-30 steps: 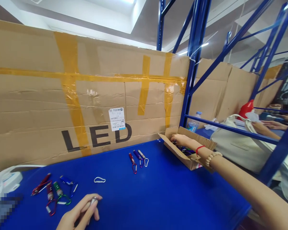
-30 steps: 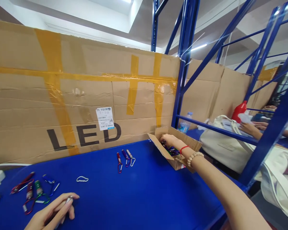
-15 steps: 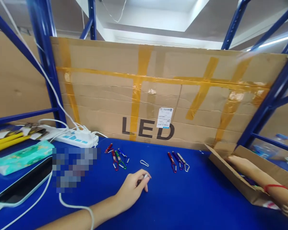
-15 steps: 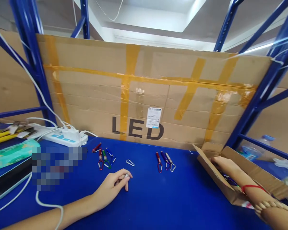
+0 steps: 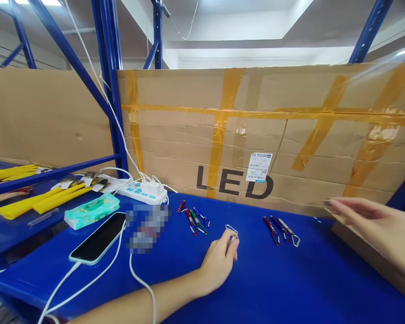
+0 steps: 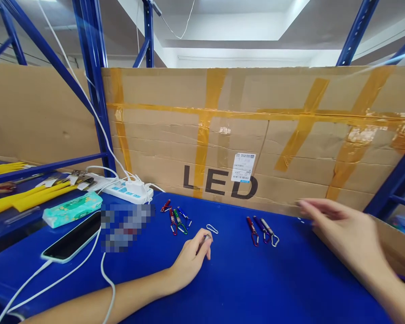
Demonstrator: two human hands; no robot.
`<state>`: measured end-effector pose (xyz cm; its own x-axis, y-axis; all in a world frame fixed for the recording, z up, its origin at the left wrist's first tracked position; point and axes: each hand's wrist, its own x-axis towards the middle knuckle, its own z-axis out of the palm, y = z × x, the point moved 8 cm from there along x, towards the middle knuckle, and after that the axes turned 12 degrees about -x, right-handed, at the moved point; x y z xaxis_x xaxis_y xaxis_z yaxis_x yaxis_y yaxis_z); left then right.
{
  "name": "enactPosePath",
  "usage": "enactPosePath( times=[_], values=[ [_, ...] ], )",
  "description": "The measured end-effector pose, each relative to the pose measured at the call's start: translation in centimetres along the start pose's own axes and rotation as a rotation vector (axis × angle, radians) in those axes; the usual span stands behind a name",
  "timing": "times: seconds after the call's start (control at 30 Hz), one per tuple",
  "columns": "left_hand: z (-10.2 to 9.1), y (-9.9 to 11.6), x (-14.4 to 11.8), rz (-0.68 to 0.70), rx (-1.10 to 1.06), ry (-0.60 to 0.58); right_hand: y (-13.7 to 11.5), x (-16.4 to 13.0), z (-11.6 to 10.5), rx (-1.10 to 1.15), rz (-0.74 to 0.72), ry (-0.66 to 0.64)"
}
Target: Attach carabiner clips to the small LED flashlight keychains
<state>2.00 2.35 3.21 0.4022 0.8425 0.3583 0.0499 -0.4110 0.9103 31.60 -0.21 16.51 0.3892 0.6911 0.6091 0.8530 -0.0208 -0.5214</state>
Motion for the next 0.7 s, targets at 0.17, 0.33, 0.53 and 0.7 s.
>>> enactPosePath(
  times=[0.17,0.33,0.53,0.7],
  values=[
    [-1.3,1.7,0.0,0.033,-0.078,0.111,-10.4,-6.3,9.8,0.391,-0.229,-0.346],
    [-3.0,2.6,0.4,0.075,-0.039,0.147,-13.4,-9.0,14.2,0.547,-0.197,-0.552],
    [-3.3,0.9,0.5,0.035,0.063,0.068,-10.3,-9.9,15.6,0.621,0.052,-0.627],
    [-2.8,0.3,0.4,0.022,0.064,0.0,-10.2,-11.8,16.7,0.656,0.071,-0.739]
  ],
)
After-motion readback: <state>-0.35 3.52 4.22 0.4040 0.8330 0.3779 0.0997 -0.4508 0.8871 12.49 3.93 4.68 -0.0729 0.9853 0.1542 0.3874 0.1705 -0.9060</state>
